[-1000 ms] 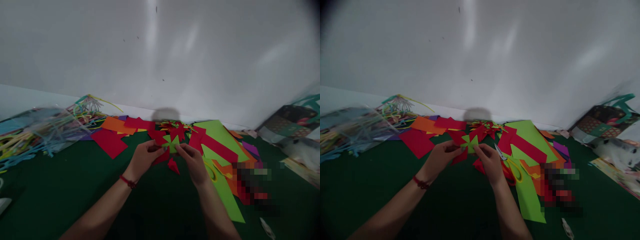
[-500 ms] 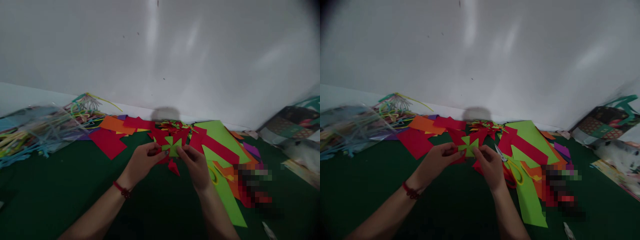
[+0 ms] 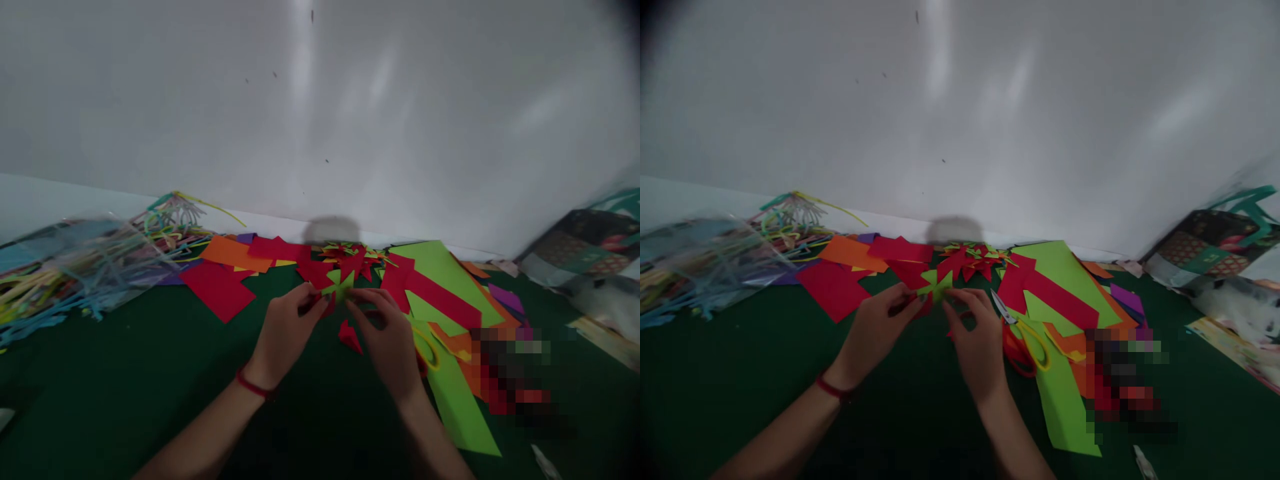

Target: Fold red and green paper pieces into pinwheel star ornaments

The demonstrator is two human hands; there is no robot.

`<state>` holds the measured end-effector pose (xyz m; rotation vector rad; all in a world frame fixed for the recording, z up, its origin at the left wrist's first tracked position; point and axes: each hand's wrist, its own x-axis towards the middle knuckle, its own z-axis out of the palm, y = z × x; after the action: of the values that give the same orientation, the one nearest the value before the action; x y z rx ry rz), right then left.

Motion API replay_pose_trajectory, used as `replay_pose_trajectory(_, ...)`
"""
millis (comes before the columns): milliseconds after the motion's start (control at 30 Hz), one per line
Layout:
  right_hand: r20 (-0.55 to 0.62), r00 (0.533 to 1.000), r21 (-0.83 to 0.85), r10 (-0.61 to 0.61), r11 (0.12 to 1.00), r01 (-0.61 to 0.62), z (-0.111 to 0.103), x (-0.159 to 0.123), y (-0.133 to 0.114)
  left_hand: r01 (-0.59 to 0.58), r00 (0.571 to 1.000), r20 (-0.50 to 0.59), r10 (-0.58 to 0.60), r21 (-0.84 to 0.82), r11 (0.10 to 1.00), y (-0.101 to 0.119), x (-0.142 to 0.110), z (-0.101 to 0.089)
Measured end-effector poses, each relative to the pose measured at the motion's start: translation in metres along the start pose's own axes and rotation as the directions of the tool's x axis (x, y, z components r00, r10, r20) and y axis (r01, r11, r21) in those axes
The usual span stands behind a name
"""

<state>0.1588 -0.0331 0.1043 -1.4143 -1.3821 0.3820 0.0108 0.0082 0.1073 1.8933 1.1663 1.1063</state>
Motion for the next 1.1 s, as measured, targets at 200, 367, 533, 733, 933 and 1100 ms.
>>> replay_pose_trajectory(200,-0.027,0.999,-0.141,-0.034,0.990,0.030,0.010,-0.007,0.003,-0.074,0.995,-0.052,0.084,0.158,0.985,0.000,-0.005,0.004)
replay_pose_trajectory(367,-0.049,0.989,-0.287,-0.141,0.950,0.121,0.013,-0.010,0.006,-0.088,0.993,-0.061,0.101,0.191,0.978,-0.002,-0.006,0.007)
replay_pose_trajectory(533,-0.032,0.995,-0.242,-0.094,0.967,0.084,0.011,-0.003,0.015,-0.055,0.998,-0.005,0.055,0.050,0.997,-0.004,-0.002,0.008)
replay_pose_trajectory(733,0.075,0.989,-0.212,-0.125,0.968,0.138,0.006,0.005,0.024,-0.039,0.990,0.139,0.037,0.008,0.999,-0.008,0.001,0.008)
replay_pose_trajectory(933,0.103,0.981,-0.208,-0.165,0.961,0.184,0.006,0.003,0.019,-0.147,0.988,0.055,0.141,0.111,0.983,-0.008,0.001,0.012)
replay_pose_trajectory(1100,0.155,0.984,-0.013,-0.092,0.995,0.095,0.008,0.001,0.012,-0.171,0.984,0.064,0.163,0.137,0.976,-0.011,0.001,0.009)
